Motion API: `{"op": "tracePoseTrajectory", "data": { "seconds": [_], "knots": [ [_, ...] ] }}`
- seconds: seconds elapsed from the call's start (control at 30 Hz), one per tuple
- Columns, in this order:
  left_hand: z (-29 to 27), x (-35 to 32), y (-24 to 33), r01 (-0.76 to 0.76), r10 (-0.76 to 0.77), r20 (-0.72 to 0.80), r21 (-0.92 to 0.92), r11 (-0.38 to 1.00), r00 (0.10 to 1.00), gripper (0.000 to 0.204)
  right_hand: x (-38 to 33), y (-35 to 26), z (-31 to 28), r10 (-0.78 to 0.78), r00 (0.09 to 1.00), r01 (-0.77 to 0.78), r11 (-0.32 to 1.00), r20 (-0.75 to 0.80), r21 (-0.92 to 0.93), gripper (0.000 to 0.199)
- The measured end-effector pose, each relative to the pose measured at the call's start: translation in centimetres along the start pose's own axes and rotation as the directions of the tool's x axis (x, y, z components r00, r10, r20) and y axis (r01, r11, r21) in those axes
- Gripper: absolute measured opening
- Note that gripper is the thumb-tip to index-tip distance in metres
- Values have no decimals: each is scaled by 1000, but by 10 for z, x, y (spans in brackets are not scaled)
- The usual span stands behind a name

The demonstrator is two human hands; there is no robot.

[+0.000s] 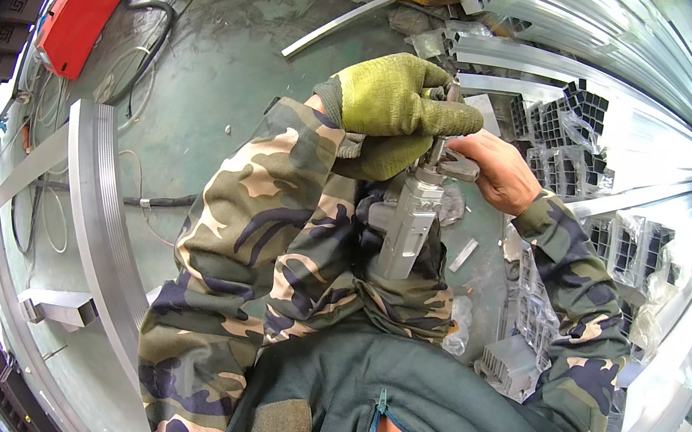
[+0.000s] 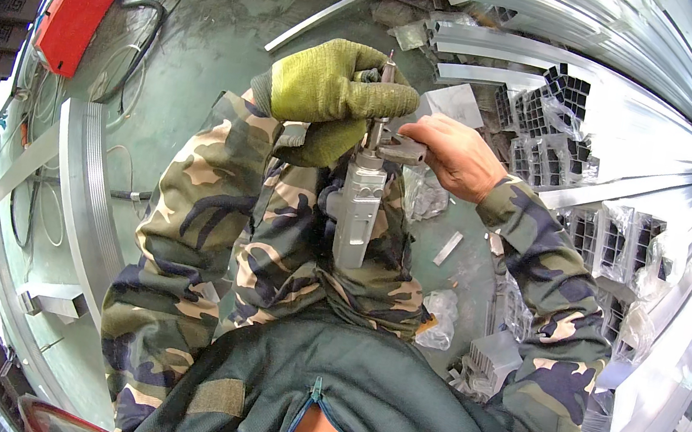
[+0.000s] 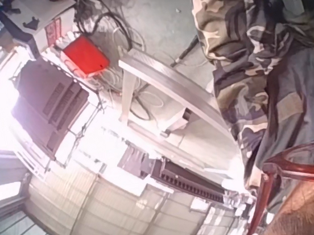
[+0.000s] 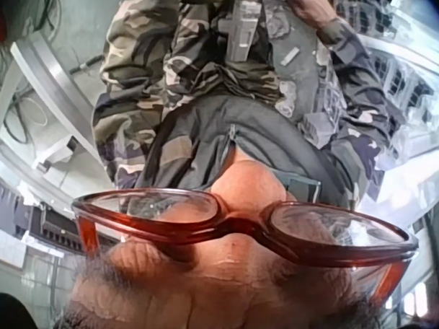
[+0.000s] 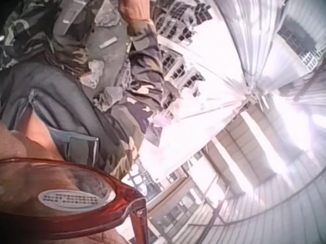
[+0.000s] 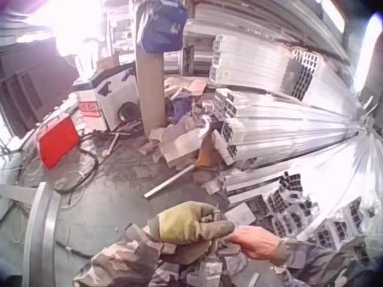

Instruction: The person sits on the floor and uses a handheld laser welding tool to join aluminum profiles into a rectangular frame. They adjust the tool, align the metal pieces, and weld the corners while wearing gloves.

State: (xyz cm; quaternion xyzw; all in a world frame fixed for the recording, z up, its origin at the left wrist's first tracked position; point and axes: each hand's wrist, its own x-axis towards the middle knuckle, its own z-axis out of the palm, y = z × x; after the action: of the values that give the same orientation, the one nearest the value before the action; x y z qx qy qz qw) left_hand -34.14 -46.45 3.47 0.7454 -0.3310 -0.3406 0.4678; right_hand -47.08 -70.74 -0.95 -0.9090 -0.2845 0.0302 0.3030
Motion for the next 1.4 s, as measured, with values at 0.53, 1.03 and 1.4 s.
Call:
{"op": "tracePoseTrajectory", "data": {
  "seconds": [0.53, 1.03, 1.4],
  "knots": [
    [21, -2, 0, 3, -12, -119, -79, 997, 993, 43, 0, -3, -1, -3, 1000, 4, 994, 9, -106, 41],
    [43, -1, -1, -65, 41, -403, -45, 997, 914, 41, -4, -7, 5, 112, 994, -113, 989, -13, -93, 32],
    [69, 1, -1, -57, 31, -577, -26, 998, 816, 40, -9, -11, 4, 173, 985, -170, 979, 13, -110, 29]
  ]
}}
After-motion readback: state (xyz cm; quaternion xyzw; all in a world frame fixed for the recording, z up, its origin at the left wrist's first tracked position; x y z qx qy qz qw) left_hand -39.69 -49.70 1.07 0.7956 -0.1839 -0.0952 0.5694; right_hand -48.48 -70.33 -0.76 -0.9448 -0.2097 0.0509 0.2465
